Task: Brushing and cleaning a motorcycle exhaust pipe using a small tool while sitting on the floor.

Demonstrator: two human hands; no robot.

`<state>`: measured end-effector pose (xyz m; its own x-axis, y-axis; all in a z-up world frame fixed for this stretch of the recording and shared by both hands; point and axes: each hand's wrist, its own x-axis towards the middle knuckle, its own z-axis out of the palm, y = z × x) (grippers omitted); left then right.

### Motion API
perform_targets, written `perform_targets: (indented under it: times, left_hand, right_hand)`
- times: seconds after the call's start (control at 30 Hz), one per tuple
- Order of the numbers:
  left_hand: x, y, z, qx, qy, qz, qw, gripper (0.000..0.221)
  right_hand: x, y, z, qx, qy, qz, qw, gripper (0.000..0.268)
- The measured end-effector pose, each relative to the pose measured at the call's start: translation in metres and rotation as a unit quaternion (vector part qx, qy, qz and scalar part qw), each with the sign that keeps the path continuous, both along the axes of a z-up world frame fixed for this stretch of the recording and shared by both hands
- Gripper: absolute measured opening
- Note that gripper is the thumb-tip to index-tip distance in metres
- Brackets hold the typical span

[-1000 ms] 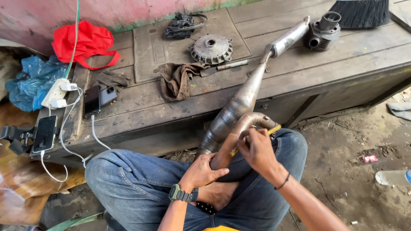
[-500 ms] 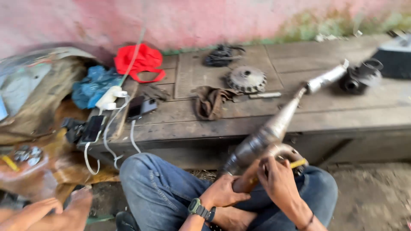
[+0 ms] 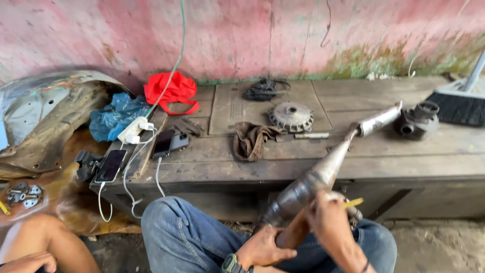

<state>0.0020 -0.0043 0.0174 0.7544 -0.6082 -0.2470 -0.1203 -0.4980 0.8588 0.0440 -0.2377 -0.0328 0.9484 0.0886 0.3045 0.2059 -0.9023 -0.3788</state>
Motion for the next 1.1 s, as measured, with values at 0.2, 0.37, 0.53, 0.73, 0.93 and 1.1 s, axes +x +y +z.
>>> perform_targets:
  times: [0.2,0.37,0.53,0.73,0.93,1.1]
  left_hand:
    - [0.002,-0.001,0.008,0.030,0.042,0.007,0.999,0.059]
    - [0.001,-0.001,0.005,-0.003,0.006,0.007,1.000,0.046]
    - [-0.004,-0.001,0.009,0.042,0.042,0.020,0.998,0.063]
    - [0.004,0.000,0.006,0.021,0.025,0.010,0.999,0.057]
    - [-0.001,-0.001,0.020,-0.067,0.162,0.026,0.984,0.043]
    - [0.003,-0.002,0.010,0.024,0.030,0.028,0.999,0.057]
  right_hand:
    - [0.005,-0.014,0.024,0.057,0.138,-0.063,0.987,0.013]
    - [-0.016,0.010,0.020,0.061,0.049,0.024,0.997,0.019]
    - [-0.012,-0.003,0.019,0.113,0.097,-0.080,0.986,0.013]
    - [-0.013,0.003,0.020,0.137,0.156,-0.067,0.976,0.021]
    - [-0.015,0.009,0.000,0.052,0.073,0.011,0.996,0.020]
    - [0.009,-0.004,0.015,0.092,0.007,-0.055,0.994,0.018]
